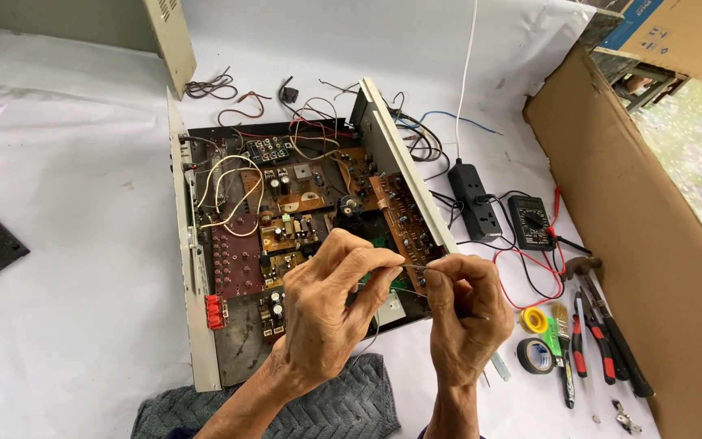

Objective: The person is working on an open electronic device, likely a television or amplifier, placed on a white cloth. They are using their hands to twist and prepare a thin wire, then insert it into a component on the circuit board.

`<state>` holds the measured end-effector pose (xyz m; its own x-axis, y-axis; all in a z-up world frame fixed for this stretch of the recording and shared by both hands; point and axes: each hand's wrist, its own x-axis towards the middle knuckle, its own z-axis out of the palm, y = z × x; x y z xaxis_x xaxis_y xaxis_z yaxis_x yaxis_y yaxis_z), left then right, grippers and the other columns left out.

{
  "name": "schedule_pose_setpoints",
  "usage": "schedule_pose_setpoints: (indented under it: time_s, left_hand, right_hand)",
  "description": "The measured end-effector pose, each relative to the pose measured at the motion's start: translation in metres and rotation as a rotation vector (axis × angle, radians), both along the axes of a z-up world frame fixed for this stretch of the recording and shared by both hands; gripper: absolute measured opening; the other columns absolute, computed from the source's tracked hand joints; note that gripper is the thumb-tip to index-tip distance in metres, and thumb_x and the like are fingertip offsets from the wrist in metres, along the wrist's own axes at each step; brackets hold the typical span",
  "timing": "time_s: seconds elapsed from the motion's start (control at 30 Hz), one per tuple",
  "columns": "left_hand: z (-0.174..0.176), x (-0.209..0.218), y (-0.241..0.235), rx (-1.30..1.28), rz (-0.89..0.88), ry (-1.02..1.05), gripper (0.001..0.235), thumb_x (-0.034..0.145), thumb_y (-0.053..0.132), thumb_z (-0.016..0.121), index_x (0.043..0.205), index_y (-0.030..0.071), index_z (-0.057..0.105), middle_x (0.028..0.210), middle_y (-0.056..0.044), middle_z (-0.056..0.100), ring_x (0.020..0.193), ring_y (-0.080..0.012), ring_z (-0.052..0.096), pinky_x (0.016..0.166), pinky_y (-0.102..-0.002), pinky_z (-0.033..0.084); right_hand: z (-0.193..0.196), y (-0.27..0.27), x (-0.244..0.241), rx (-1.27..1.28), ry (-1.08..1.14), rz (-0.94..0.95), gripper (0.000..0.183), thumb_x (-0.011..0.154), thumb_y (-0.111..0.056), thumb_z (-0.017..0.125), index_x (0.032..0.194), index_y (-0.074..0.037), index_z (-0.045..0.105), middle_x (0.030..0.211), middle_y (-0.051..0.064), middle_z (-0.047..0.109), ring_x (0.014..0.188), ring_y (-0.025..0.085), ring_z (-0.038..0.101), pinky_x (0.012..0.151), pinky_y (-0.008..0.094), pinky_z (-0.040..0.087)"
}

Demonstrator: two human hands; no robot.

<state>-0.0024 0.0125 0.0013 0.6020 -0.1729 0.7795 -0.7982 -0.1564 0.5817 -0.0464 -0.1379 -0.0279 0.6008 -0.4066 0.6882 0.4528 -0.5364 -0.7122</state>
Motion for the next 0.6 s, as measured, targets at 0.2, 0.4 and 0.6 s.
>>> schedule_pose_setpoints:
  time_s: [0.2, 0.4, 0.6]
  left_hand:
    - [-0.0048, 0.003, -0.0051, 0.071, 0.01, -0.059, 0.009, 0.103, 0.015, 0.069, 0.11, 0.01, 0.069, 0.094, -0.002, 0.06, 0.069, -0.0152, 0.06, 0.06, -0.029, 0.049]
    - [-0.0047, 0.0054, -0.0044, 0.05, -0.059, 0.003, 0.004, 0.104, 0.012, 0.066, 0.106, 0.009, 0.067, 0.091, -0.001, 0.059, 0.064, -0.0112, 0.056, 0.055, -0.025, 0.047]
    - [-0.0041, 0.0086, -0.0017, 0.032, -0.136, 0.098, 0.003, 0.102, 0.006, 0.067, 0.104, 0.008, 0.065, 0.089, -0.002, 0.056, 0.064, -0.01, 0.054, 0.058, -0.023, 0.049]
  right_hand:
    - [-0.0003, 0.0006, 0.0022, -0.112, 0.052, -0.034, 0.005, 0.101, -0.009, 0.066, 0.099, -0.006, 0.062, 0.087, 0.002, 0.063, 0.059, 0.009, 0.051, 0.055, 0.02, 0.046]
    - [0.0015, 0.0, 0.0022, -0.041, 0.127, 0.055, 0.006, 0.101, -0.014, 0.067, 0.099, -0.009, 0.063, 0.086, -0.001, 0.063, 0.052, 0.005, 0.039, 0.048, 0.019, 0.033]
    - [0.0017, -0.0012, 0.0036, 0.062, 0.073, 0.084, 0.013, 0.099, -0.014, 0.07, 0.108, -0.007, 0.063, 0.084, 0.001, 0.059, 0.059, 0.006, 0.054, 0.053, 0.018, 0.047]
